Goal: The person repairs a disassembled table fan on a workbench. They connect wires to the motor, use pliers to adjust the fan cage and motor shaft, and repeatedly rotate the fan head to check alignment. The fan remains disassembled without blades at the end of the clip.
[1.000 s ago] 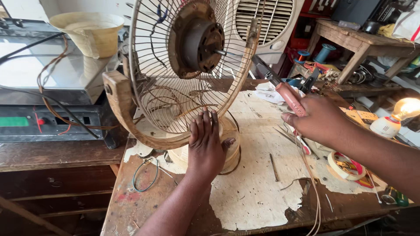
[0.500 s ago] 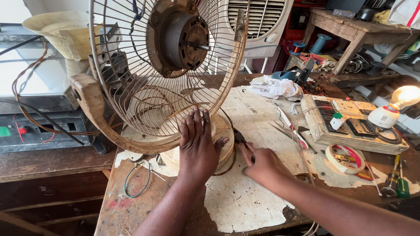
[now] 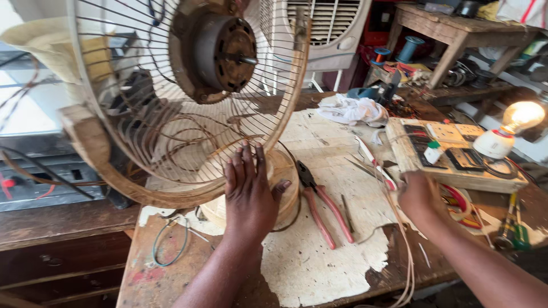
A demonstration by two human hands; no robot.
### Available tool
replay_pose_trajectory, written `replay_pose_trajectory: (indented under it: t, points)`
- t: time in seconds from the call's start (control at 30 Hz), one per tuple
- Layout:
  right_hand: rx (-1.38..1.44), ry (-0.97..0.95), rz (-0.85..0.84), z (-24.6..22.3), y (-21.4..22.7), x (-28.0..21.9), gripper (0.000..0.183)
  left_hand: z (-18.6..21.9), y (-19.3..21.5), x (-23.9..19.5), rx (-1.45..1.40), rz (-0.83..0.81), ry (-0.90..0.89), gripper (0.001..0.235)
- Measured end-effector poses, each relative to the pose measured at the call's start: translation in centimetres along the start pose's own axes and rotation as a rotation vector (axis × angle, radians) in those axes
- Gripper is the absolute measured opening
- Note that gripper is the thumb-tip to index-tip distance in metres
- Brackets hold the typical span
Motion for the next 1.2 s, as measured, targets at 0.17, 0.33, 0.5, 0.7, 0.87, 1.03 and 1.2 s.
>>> replay_pose_trajectory:
  t: [0.17,0.33,0.5,0.7,0.87,1.03,1.2]
  points:
    - [-0.197,-0.059,-0.068,2.2,-3.7,0.9,0.023,0.0,0.4,0.0,-0.033,0.038,-0.009,0.089]
    - [-0.222,-0.147,-0.174,1.6,-3.1,1.5,0.020,0.1,0.7,-0.2,-0.028,0.040,-0.011,0.088]
    - [-0.296,-0.181,-0.138,1.1,0.4,1.4,0.020,0.1,0.9,-0.2,-0.019,0.050,-0.014,0.089]
    - [-0.199,0.064,0.284,-1.9,8.3,1.4,0.024,0.2,1.1,0.0,-0.035,0.061,-0.010,0.089]
    - [0.360,0.199,0.359,-10.1,11.9,-0.3,0.021,0.1,1.0,-0.2,-0.043,0.030,-0.003,0.089]
    - [0.571,0.543,0.409,-22.6,17.7,-2.9,0.014,0.2,1.2,-0.1,-0.018,0.075,-0.017,0.089]
    - [0.656,0.818,0.502,-31.8,23.3,-4.8,0.014,0.2,1.1,-0.1,0.014,0.042,-0.030,0.090]
Point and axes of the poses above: each hand's wrist, its own x-axis towards the middle knuckle, its own y-axis out of the back of the hand, z = x × y, the point moved 8 cm from there along x, towards the middle knuckle, and after that the axes turned 5 degrees about z, right-handed, at the moved point
